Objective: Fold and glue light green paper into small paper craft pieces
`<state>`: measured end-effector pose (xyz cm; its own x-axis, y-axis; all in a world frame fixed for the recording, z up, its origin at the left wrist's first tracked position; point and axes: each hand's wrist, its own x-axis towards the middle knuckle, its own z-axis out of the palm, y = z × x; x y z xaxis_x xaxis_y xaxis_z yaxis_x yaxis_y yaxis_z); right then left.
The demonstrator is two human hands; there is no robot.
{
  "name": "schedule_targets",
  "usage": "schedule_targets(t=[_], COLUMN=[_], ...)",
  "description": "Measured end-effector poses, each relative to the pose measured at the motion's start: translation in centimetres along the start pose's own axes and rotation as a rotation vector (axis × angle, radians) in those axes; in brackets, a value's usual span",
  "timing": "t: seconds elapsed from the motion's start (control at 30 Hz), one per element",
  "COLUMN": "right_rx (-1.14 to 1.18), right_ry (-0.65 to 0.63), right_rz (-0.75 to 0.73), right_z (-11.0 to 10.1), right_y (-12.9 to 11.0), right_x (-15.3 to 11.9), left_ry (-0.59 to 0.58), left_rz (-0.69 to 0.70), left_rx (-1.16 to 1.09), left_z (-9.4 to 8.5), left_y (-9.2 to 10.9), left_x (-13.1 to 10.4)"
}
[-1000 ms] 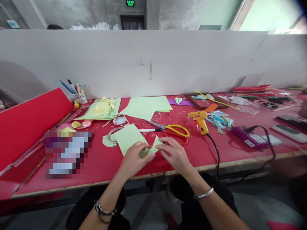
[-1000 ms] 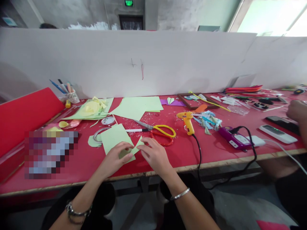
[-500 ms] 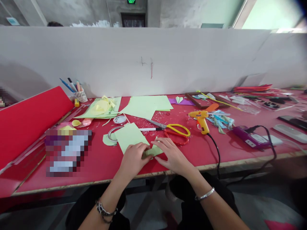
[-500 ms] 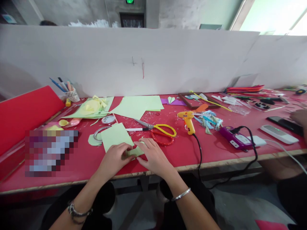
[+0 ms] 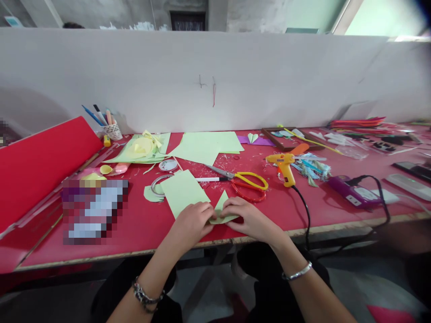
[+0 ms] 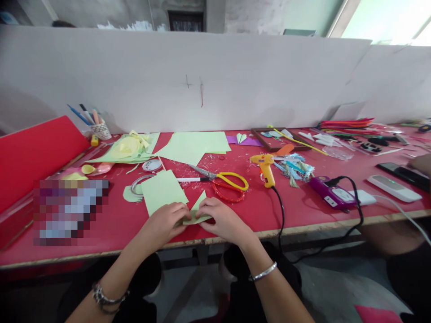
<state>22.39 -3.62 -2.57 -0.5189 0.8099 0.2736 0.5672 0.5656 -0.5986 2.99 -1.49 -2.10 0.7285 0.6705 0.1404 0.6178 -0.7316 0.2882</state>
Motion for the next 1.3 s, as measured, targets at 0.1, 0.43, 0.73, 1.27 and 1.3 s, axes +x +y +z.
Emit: schedule_targets(t=[0.1, 0.43, 0.73, 1.27, 1.3], right_rx=[0.011, 0.008, -0.265, -0.355, -0.342], right_ry=[-0.018, 0.117, 0.208, 0.238, 0.230], right_rz=[-0.002, 0.060, 0.233, 0.319, 0.305], right_z=[-0.1, 1.0, 2.3, 2.1, 2.0], right_y=[0.2, 0.3, 0.1, 0.2, 0.2], right_x=[-0.1, 0.6, 1.2, 1.2, 1.2], left_ry=[-0.012, 0.048, 0.102, 0.119, 0.124], left_rz=[-0.018, -0.076, -0.249, -0.436, -0.421], left_rx=[0.062, 0.190, 0.114, 0.044, 0.018], left_z=[-0.2, 0.4, 0.7, 0.6, 0.6], left_y=[0.2, 0.1, 0.4, 0.2, 0.0], left_x=[0.0, 0.4, 0.3, 0.5, 0.5])
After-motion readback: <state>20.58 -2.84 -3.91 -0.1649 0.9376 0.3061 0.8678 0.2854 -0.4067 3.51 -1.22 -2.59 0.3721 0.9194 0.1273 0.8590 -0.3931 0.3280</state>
